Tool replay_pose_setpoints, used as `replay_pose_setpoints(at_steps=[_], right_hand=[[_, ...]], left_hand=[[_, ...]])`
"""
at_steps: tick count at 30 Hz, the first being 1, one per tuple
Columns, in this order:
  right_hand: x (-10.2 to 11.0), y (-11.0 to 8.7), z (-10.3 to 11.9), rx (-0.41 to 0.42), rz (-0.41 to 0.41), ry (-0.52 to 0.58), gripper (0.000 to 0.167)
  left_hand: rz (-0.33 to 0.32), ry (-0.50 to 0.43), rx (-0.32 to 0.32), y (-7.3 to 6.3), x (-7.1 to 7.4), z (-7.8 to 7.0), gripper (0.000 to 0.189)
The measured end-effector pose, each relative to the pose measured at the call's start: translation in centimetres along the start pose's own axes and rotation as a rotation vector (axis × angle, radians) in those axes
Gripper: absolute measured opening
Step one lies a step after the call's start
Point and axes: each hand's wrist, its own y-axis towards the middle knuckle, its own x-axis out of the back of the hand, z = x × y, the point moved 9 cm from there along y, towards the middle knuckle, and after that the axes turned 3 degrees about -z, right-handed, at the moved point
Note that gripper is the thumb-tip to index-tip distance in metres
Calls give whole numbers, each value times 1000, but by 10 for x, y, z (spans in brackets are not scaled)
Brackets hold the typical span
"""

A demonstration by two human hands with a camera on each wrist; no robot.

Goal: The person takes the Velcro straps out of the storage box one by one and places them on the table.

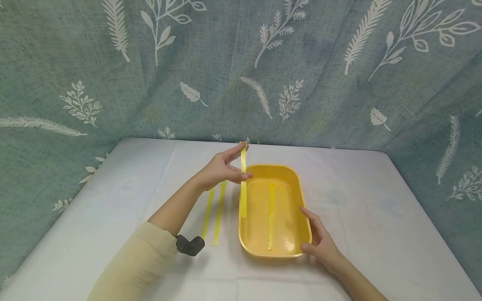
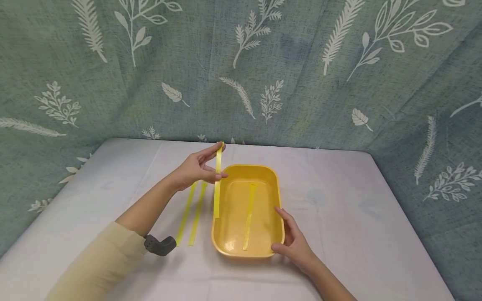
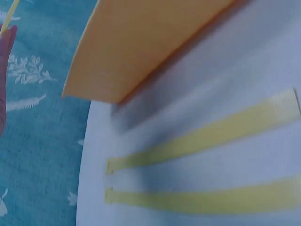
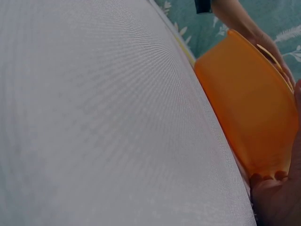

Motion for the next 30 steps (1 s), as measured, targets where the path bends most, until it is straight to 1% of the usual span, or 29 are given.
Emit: replay_pose_setpoints(at_steps=[4, 8, 13, 18, 24, 30], right_hand=[[0, 0, 1, 1, -4, -5, 79], [1, 0, 0, -13, -11, -5, 80], [0, 0, 0, -20, -5, -2, 80], [0, 1, -1, -24, 1, -3, 80], [2, 0, -1, -19, -8, -3, 79], [2, 1, -1, -36, -16, -5, 79]], left_hand=[[-7, 38, -20, -5, 15, 11, 88], [-5, 36, -19, -16, 26, 18, 90], [-28, 39, 21, -32, 41, 34, 91], [-44, 50, 46, -49, 55, 47, 91], [-39, 92, 73, -66, 70, 63, 90], [-29, 142, 133, -79, 81, 83, 90]])
